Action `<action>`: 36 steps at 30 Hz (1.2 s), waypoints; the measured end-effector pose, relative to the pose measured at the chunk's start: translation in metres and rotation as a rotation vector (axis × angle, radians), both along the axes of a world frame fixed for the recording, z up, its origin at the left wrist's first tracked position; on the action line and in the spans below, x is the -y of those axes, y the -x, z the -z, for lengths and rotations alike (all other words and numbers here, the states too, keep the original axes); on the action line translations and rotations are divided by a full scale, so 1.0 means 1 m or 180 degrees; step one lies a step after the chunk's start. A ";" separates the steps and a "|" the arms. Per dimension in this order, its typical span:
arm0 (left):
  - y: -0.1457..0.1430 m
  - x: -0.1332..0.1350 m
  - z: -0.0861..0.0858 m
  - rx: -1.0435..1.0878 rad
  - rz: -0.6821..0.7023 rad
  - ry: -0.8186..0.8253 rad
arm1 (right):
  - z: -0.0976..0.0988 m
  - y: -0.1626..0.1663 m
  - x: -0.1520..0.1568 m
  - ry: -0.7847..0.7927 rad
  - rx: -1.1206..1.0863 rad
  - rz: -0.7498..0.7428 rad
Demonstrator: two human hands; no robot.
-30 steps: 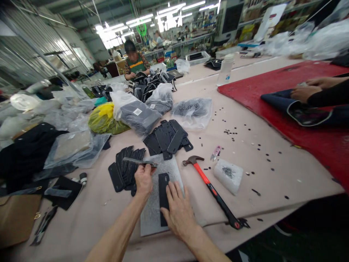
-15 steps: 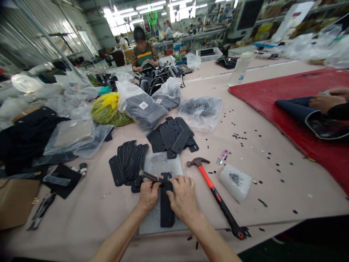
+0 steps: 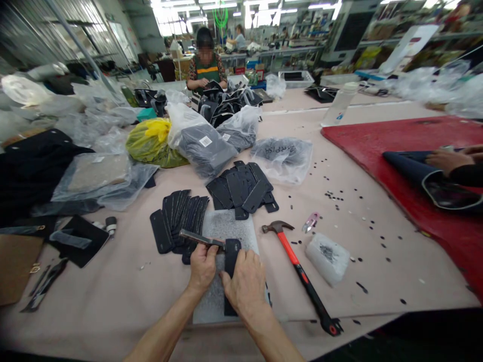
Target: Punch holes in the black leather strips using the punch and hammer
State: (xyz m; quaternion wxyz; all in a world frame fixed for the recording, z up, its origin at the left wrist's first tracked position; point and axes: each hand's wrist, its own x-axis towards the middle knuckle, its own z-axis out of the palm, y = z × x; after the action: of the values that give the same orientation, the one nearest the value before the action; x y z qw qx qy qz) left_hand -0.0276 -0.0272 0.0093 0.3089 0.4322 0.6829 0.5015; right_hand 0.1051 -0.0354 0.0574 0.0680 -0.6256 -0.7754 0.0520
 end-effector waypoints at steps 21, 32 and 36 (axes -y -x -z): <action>0.007 -0.001 0.008 -0.0317 -0.0205 -0.0100 | -0.024 -0.064 0.008 0.1470 -0.4417 0.1034; 0.005 -0.001 0.009 -0.0466 -0.0181 -0.0020 | -0.024 -0.064 0.011 0.1544 -0.4259 0.0868; 0.005 -0.001 0.009 -0.0497 -0.0167 -0.0020 | -0.017 -0.067 0.010 0.1591 -0.4306 0.0893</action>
State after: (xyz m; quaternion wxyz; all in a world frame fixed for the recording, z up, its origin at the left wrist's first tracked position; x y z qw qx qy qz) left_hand -0.0329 -0.0257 0.0006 0.2400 0.4529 0.7145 0.4763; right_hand 0.1719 -0.0455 0.0740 0.3930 -0.5470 -0.4415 0.5928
